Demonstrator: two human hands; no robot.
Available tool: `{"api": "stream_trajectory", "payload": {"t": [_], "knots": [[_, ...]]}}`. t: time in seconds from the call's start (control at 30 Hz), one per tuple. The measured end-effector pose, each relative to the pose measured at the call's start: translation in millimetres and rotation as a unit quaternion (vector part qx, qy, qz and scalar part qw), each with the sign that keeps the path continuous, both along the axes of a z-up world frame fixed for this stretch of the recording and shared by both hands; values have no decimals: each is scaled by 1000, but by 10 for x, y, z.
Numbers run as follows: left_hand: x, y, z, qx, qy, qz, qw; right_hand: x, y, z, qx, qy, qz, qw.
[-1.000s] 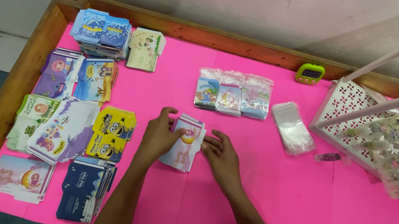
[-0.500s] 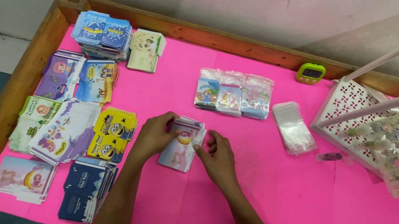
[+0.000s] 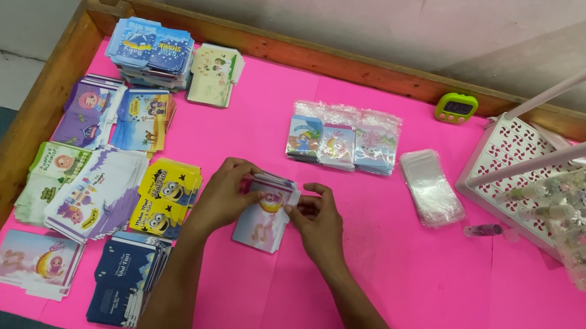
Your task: Packaging small cards into plastic sleeves and then into paper envelopes, including writing on the envelopes.
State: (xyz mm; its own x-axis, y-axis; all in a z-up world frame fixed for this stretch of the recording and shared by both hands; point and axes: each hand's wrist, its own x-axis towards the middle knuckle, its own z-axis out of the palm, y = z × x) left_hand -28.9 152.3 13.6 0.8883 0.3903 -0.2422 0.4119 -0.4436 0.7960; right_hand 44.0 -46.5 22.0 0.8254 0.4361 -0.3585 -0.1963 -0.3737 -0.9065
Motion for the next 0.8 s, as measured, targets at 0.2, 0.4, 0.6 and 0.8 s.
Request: {"api": "stream_trajectory", "payload": {"t": [0.2,0.4,0.6,0.8], "knots": [[34,-3,51,-15,-2,32,999,17,25,-20,26,1,-6,1000],[90,-88,39,46,5,42,998,10,-85,-119,-69,-191,77,976],[90,101,-405,123,-33,46,991,210,-551,-108,-51,-282,75,955],[31,107,-244,106,-61,85,989,455,-1050,-376,-62,-330,24,942]]}}
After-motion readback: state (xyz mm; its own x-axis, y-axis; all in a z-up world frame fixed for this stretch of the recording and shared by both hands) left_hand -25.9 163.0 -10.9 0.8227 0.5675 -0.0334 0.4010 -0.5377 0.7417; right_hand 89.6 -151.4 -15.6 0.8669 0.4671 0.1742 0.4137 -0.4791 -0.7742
